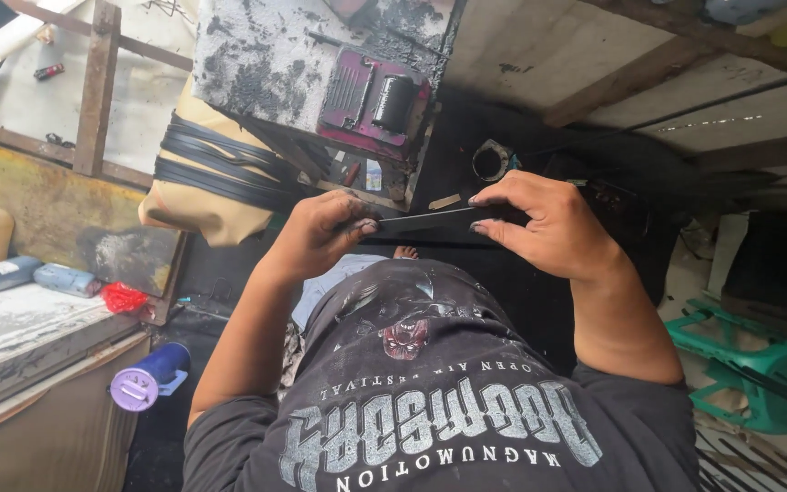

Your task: The person feeds long black rubber strips through a small pink machine, pulling them through with both hands. They then hang the processed strips on a wall using clothespins and repeat the process with additional strips.

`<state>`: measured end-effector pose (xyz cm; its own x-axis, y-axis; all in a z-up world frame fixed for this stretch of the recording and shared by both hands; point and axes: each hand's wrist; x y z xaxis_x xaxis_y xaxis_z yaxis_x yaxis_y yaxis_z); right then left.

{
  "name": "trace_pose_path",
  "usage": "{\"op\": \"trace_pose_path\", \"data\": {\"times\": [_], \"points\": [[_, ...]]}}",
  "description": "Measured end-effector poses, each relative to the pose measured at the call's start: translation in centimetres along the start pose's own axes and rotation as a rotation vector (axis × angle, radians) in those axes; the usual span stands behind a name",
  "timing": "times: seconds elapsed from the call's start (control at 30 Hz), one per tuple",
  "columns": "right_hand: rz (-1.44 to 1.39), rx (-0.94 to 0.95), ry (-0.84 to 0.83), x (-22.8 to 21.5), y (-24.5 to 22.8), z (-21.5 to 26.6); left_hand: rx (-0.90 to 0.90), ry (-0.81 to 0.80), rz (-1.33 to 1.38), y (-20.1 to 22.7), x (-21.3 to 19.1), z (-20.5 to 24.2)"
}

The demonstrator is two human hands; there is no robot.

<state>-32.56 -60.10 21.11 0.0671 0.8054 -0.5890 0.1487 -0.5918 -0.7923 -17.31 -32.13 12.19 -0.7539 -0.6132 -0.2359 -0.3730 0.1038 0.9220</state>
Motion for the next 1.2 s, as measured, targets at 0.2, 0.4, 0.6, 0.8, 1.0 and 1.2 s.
{"op": "trace_pose_path", "data": {"times": [0.2,0.4,0.6,0.8,1.0,1.2], "points": [[-0.127,0.005,0.073,0.5,-0.6,-0.6,0.156,-0.007,-0.249,3.1,-2.4,-1.8],[-0.112,-0.037,0.149,1.5,-1.7,-1.5,0.178,-0.04,-0.286,3.4,-5.3,-2.0],[0.005,-0.053,0.229,1.7,-3.1,-3.1,0.068,-0.044,-0.247,3.0,-11.3,-1.0],[0.235,-0.227,0.285,2.3,-0.9,-5.9,0.104,0.024,-0.416,1.4,-16.9,-1.4],[0.543,-0.248,0.269,4.1,0.3,-8.5,0.302,0.07,-0.835,-0.9,-20.8,-4.1],[0.57,-0.292,0.332,5.2,2.1,-10.3,0.362,0.138,-1.011,-2.2,-22.8,-6.0]]}}
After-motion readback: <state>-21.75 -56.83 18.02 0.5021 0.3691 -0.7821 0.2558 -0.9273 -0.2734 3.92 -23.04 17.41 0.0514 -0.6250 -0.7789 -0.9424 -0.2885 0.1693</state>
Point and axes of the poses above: each hand's wrist, its own z-axis away from the middle knuckle, its own x-axis out of the palm, y = z × x, and after that the axes turned 1 degree about z, right-handed
